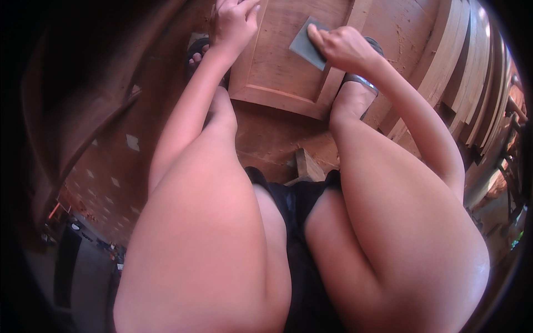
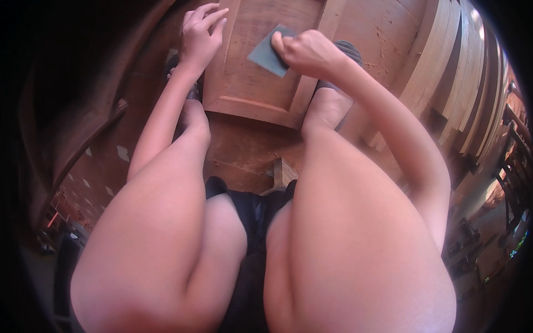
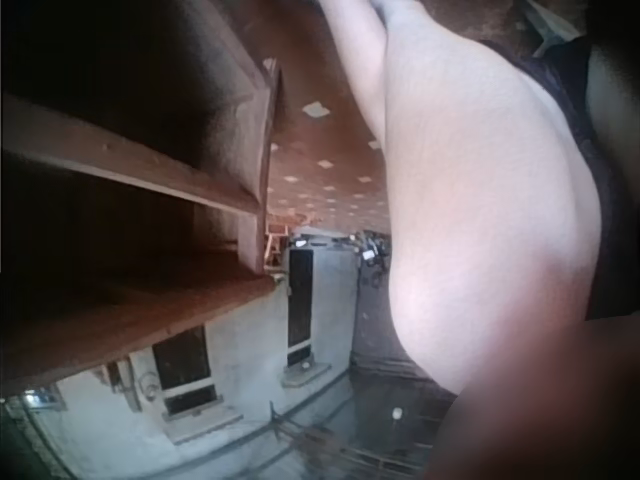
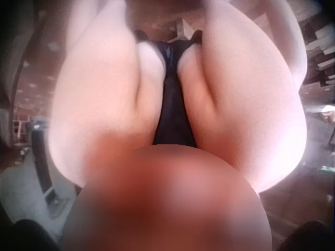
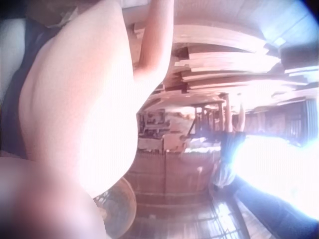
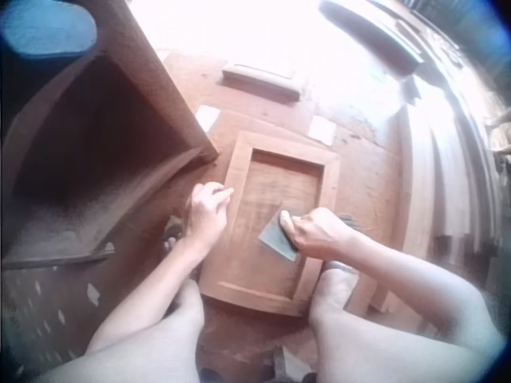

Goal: The person sits on the floor and sands a rectangular wooden panel using a sanding block. They repeatedly rub the sanding block across the surface and edges of the panel, occasionally adjusting their grip and position.

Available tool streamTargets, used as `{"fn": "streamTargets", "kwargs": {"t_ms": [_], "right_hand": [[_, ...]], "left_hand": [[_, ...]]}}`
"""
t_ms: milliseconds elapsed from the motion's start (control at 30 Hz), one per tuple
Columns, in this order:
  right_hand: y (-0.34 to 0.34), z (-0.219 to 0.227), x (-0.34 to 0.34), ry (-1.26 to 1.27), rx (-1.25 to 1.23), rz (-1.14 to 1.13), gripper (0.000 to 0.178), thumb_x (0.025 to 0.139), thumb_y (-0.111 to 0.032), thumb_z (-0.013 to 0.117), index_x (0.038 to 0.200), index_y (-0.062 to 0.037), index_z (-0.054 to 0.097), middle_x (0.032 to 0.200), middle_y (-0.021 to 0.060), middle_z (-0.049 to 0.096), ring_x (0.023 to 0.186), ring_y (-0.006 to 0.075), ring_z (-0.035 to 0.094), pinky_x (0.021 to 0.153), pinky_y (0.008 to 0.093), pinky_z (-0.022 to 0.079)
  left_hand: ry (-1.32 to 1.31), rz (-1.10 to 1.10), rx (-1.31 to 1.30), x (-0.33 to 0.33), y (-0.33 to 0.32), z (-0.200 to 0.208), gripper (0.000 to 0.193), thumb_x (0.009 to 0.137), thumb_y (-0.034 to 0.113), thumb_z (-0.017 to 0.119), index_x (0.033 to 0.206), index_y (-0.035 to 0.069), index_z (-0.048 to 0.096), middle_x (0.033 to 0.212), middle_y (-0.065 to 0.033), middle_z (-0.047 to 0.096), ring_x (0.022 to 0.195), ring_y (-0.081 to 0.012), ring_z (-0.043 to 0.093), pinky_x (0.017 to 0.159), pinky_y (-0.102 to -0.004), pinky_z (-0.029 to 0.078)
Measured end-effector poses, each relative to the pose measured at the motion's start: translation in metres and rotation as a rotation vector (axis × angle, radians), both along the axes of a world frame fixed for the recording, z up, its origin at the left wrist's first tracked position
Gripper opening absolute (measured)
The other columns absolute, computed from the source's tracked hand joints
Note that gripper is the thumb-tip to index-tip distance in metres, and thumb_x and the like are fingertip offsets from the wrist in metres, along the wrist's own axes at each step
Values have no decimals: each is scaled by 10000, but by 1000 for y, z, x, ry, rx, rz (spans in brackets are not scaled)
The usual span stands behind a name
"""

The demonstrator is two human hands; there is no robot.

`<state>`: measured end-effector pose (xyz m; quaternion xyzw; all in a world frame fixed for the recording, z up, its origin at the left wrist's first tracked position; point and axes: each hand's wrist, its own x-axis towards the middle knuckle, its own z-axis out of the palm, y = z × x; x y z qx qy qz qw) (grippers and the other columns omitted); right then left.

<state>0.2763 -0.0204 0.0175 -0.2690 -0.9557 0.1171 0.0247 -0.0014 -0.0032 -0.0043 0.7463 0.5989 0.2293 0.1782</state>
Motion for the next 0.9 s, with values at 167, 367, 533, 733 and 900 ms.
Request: {"fn": "streamTargets", "kwargs": {"t_ms": [167,367,533,733,900], "right_hand": [[17,3,10,72,33,-42,398,838,-124,655,1209,-12,564,752,121,685,615,298,704,508,415,533],[30,-1,5,33,77,0,323,925,-144,606,1221,-18,568,743,119,682,608,300,699,511,406,543],[39,19,-3,4,-21,52,210,927,-117,599,1120,-35,590,735,122,685,630,298,705,507,413,529],[58,2,-10,-16,-16,-14,167,890,-105,611,1039,-31,595,675,140,670,621,312,703,529,438,533],[50,30,-28,-88,-64,92,92,911,-82,583,962,-16,620,688,148,685,650,314,724,556,426,564]], "left_hand": [[-425,-472,-88,25,8,28,262,838,78,764,1095,121,780,1056,-66,767,1021,-258,709,903,-356,560],[-448,-589,-188,37,30,22,266,813,44,778,1075,92,782,1058,-74,770,1028,-253,717,908,-347,564],[-471,-619,-171,25,15,30,271,792,15,789,1058,67,783,1059,-81,773,1033,-249,723,913,-339,568],[-461,-628,-246,24,47,19,276,767,-20,803,1037,38,785,1060,-89,776,1040,-243,731,918,-330,572],[-502,-559,-162,4,18,31,270,796,-40,763,1036,79,797,1019,-77,782,952,-210,748,889,-315,588]]}}
